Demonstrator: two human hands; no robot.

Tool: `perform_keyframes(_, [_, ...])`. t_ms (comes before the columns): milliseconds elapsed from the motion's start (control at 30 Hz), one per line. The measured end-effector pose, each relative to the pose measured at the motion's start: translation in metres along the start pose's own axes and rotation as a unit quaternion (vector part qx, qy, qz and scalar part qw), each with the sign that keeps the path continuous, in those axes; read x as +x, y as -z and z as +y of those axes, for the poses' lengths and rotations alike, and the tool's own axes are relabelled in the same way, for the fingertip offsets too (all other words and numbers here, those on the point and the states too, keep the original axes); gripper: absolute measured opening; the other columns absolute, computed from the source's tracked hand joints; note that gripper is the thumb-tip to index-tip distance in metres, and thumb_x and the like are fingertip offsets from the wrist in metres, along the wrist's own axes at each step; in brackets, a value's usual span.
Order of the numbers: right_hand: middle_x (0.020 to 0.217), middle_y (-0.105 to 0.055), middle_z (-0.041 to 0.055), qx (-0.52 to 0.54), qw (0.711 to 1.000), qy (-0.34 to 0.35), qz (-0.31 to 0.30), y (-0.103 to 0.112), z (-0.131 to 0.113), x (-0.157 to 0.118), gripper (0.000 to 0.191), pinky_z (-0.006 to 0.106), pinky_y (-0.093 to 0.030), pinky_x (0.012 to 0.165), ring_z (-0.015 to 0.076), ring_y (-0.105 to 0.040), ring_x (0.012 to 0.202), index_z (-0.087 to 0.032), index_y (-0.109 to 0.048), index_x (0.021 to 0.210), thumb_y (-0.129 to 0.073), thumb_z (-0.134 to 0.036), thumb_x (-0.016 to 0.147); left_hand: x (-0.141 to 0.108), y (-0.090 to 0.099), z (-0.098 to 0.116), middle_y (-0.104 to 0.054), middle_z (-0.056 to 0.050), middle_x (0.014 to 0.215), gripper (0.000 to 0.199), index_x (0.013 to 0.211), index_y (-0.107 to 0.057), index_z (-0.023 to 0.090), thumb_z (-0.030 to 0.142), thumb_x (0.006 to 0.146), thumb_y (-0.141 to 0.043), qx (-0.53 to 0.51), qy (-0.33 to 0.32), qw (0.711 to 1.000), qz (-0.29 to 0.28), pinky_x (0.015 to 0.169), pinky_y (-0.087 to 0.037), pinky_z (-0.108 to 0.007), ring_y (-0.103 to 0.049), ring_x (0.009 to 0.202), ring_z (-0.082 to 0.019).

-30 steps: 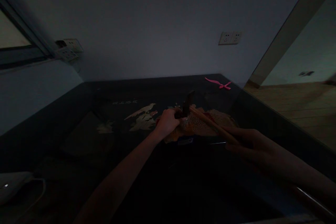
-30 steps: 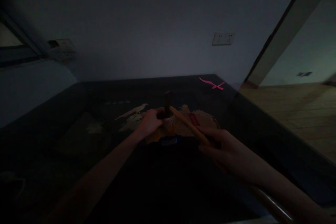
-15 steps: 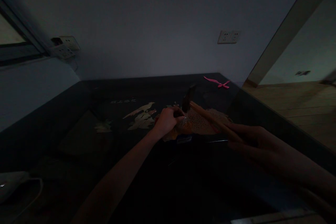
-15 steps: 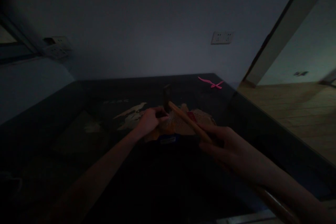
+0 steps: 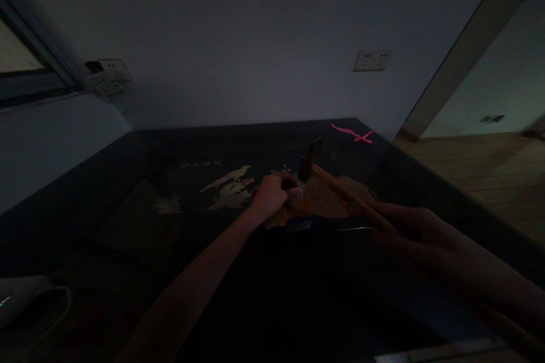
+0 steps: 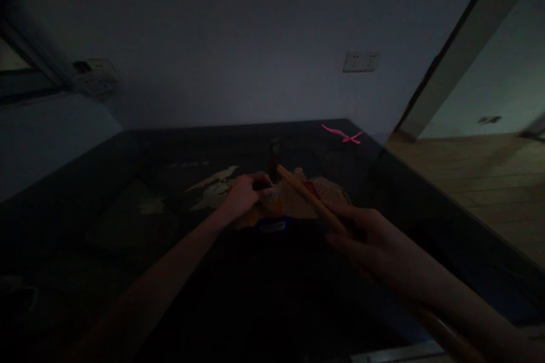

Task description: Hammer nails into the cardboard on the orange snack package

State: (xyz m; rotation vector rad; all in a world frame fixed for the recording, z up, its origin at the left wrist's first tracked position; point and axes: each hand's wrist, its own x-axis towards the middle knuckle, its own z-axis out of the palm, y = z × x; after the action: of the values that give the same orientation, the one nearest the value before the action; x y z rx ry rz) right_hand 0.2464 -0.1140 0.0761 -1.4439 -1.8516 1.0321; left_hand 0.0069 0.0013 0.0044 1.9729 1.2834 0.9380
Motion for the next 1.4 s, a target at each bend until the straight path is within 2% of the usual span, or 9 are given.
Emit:
perform_keyframes(167, [0.089,-0.070,0.0049,-0.028,0.999,-0.021,-0.012,-0.004,0.006,0.003,0.048,0.031,-0.055,0.065,0.0244,-0.065,0.079,-0.019,-0.064,0.117,-0.064,-0.040,0.075,-0.001,0.003,0.005,-0.071,-0.006,0.093,0.016,0.087,-0.069,0.015,0.010,0.073,-0.063,0.028,0.014,0.999,-0.006,0.079,-0.048,-0.029,-0.065,0.085,-0.019])
perform_keyframes(333, [0.091,-0.067,0.0041,0.047,0.997,-0.039,-0.038,0.000,0.008,0.001,0.054,0.029,-0.053,0.064,0.0221,-0.062,0.079,-0.020,-0.056,0.126,-0.062,-0.042,0.077,-0.001,0.002,0.004,-0.071,-0.006,0.085,0.009,0.082,-0.067,0.014,0.012,0.074,-0.063,0.002,0.004,1.000,-0.002,0.076,-0.050,-0.029,-0.066,0.080,-0.018])
perform_keyframes(500, [0.057,-0.053,-0.0038,0.147,0.986,-0.075,0.016,-0.015,0.030,0.008,0.057,0.018,-0.036,0.034,0.0092,-0.046,0.041,-0.019,-0.052,0.128,-0.064,-0.040,0.076,0.000,-0.001,0.000,-0.070,-0.005,0.085,0.008,0.079,-0.065,0.015,0.010,0.074,-0.063,-0.008,-0.032,0.999,0.009,0.079,-0.049,-0.028,-0.065,0.082,-0.016])
perform_keyframes(667, [0.050,-0.043,-0.0084,0.262,0.964,-0.047,0.024,-0.037,0.054,0.017,0.055,0.014,-0.025,0.027,0.0020,-0.029,0.029,-0.015,-0.053,0.124,-0.064,-0.038,0.076,-0.001,0.000,0.000,-0.067,-0.004,0.086,0.010,0.087,-0.062,0.016,0.016,0.077,-0.062,0.023,-0.087,0.996,-0.001,0.076,-0.050,-0.029,-0.063,0.081,-0.016])
perform_keyframes(833, [0.052,-0.045,-0.0080,0.335,0.941,-0.033,0.041,-0.040,0.061,0.013,0.052,0.013,-0.023,0.026,0.0010,-0.030,0.026,-0.016,-0.055,0.120,-0.067,-0.035,0.072,-0.009,0.013,0.028,-0.058,-0.008,0.109,0.024,0.100,-0.057,0.017,0.015,0.076,-0.063,0.115,-0.228,0.964,0.068,0.090,-0.045,-0.036,-0.055,0.104,-0.019])
perform_keyframes(967, [0.050,-0.045,-0.0082,0.366,0.929,-0.037,0.034,-0.039,0.060,0.011,0.051,0.014,-0.023,0.025,0.0012,-0.029,0.026,-0.016,-0.055,0.120,-0.066,-0.032,0.073,-0.033,0.029,0.063,-0.061,-0.005,0.096,0.010,0.093,-0.057,0.016,0.017,0.083,-0.056,0.157,-0.277,0.943,0.102,0.083,-0.045,-0.031,-0.057,0.094,-0.016])
perform_keyframes(1067, [0.051,-0.046,-0.0077,0.365,0.929,-0.048,0.035,-0.039,0.059,0.010,0.052,0.015,-0.024,0.025,0.0019,-0.031,0.026,-0.016,-0.055,0.121,-0.066,-0.031,0.073,-0.061,0.032,0.074,-0.063,-0.002,0.087,0.005,0.088,-0.057,0.017,0.017,0.085,-0.053,0.167,-0.270,0.948,0.023,0.076,-0.045,-0.025,-0.059,0.083,-0.013])
perform_keyframes(1233, [0.052,-0.046,-0.0078,0.360,0.931,-0.045,0.042,-0.039,0.059,0.009,0.051,0.014,-0.025,0.026,0.0016,-0.032,0.027,-0.016,-0.054,0.121,-0.066,-0.031,0.075,-0.101,0.015,0.051,-0.064,0.000,0.089,0.008,0.092,-0.058,0.019,0.023,0.085,-0.055,0.237,-0.136,0.927,-0.259,0.063,-0.045,-0.023,-0.061,0.076,-0.014])
perform_keyframes(1400, [0.048,-0.045,-0.0086,0.373,0.924,-0.052,0.063,-0.039,0.055,0.008,0.049,0.013,-0.026,0.025,0.0016,-0.031,0.026,-0.016,-0.054,0.119,-0.066,-0.032,0.074,-0.113,-0.004,0.021,-0.063,-0.005,0.093,0.008,0.089,-0.058,0.017,0.019,0.084,-0.053,0.364,-0.006,0.895,-0.257,0.069,-0.046,-0.029,-0.061,0.083,-0.019])
